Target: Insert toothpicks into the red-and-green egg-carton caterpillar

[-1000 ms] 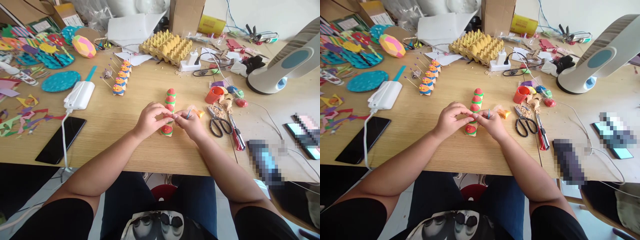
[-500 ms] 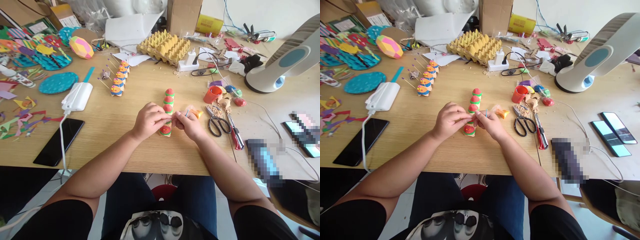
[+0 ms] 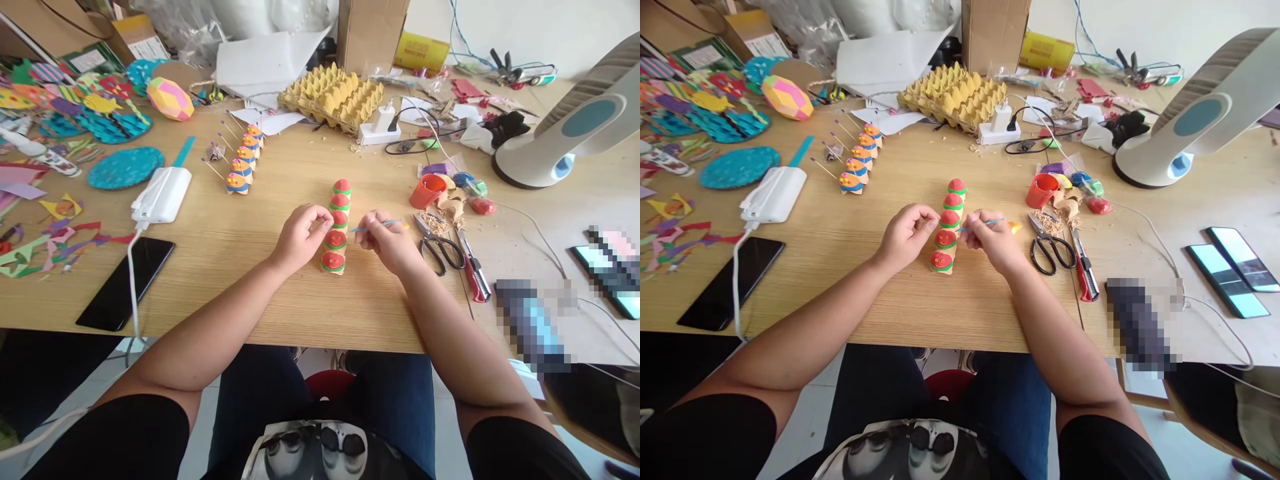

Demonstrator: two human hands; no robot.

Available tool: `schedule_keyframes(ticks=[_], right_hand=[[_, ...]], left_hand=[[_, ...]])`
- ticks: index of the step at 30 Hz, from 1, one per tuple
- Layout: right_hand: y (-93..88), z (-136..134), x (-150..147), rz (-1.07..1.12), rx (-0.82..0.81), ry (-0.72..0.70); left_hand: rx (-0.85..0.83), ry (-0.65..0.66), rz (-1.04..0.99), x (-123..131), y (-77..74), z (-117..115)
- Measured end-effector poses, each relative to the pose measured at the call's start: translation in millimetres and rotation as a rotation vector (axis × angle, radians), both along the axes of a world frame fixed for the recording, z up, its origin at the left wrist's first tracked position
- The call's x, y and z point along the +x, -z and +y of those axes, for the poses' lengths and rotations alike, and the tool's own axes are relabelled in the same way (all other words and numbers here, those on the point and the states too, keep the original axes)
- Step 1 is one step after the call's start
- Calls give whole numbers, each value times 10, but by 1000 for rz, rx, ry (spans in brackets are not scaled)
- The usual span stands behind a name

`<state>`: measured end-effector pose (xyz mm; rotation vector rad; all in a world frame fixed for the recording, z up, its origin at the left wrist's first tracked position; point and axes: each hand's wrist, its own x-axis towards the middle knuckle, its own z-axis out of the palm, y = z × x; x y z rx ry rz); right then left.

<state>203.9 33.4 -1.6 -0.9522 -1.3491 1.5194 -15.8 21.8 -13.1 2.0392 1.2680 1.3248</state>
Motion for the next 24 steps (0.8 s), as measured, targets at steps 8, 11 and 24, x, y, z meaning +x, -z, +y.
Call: schedule_keyframes(ticks=[8, 11, 24], right_hand=[[5, -7, -21, -58, 35, -154], [3, -6, -12, -109, 38, -215], [46, 4, -43, -179, 58, -241]], left_hand=[[62, 40, 19, 14, -37, -23], [91, 61, 14, 22, -54, -29], [-119, 161, -214, 51, -38, -71]])
